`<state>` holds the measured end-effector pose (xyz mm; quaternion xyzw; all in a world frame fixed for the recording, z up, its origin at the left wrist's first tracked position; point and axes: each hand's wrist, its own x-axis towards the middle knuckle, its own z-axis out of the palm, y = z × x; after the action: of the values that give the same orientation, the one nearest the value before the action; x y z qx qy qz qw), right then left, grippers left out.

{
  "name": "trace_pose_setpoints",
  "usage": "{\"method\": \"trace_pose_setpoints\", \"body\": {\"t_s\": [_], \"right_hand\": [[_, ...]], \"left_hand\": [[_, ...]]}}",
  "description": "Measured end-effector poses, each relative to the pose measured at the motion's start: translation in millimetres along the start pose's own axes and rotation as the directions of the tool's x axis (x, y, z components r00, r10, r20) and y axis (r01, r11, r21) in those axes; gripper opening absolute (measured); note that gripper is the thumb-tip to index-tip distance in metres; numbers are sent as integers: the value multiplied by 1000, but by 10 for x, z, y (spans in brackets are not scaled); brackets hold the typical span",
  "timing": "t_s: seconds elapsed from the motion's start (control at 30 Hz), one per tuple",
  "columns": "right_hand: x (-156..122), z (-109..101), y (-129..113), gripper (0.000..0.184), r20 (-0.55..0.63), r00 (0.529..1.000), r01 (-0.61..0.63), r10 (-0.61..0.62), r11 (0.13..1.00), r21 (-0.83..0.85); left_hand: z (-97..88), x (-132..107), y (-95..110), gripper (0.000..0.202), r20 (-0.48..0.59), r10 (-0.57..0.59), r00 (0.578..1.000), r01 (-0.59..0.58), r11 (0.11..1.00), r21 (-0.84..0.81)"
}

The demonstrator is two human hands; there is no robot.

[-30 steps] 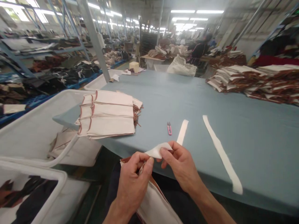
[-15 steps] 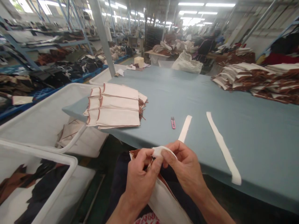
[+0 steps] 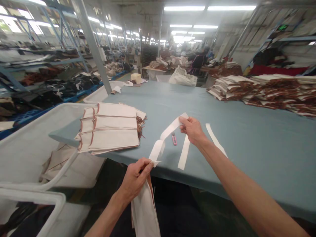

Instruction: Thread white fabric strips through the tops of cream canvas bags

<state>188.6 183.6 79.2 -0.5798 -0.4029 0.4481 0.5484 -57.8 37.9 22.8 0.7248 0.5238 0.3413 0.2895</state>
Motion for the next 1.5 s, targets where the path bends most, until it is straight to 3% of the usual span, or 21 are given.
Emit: {"method": "trace_pose_setpoints", "body": {"t_s": [0.13, 0.23, 0.5, 0.67, 0.8, 0.97, 1.1, 1.23, 1.33, 1.5], "right_hand": [[608, -47, -122, 29, -112, 994, -6, -5, 995, -101], [925, -139, -126, 33, -200, 979, -7, -27, 986, -165], [1580, -393, -53, 33, -336, 938, -12, -80, 965, -264], [1877, -413, -75, 33, -409, 911, -21, -54, 984, -177], [1972, -591, -321, 28, -448, 890, 33, -79, 993, -110], [1795, -962, -882, 20, -506, 848, 148, -155, 987, -55], [1421, -1079, -1090, 17, -447, 877, 182, -175, 983, -27], [967, -999, -1053, 16, -334, 931, 151, -146, 988, -10], [628, -868, -989, 13, -245, 963, 122, -115, 992, 12], [47, -587, -899, 26, -71, 991, 120, -116, 990, 69]], "left_hand": [[211, 405, -236, 37, 78, -72, 994, 57, 983, 177], [330, 569, -329, 36, 115, -171, 978, 123, 932, 342], [506, 690, -245, 35, 134, -358, 924, 184, 722, 668], [522, 741, -241, 36, 166, -389, 906, 154, 669, 727], [538, 749, -291, 37, 145, -413, 899, 179, 650, 739], [592, 715, -338, 37, 108, -374, 921, 201, 694, 692], [535, 662, -352, 43, 108, -308, 945, 186, 780, 597], [313, 599, -439, 38, 242, -195, 950, 87, 914, 397], [168, 536, -564, 72, 296, -164, 941, 90, 964, 249], [121, 336, -654, 88, 134, -167, 977, 149, 980, 136]]}}
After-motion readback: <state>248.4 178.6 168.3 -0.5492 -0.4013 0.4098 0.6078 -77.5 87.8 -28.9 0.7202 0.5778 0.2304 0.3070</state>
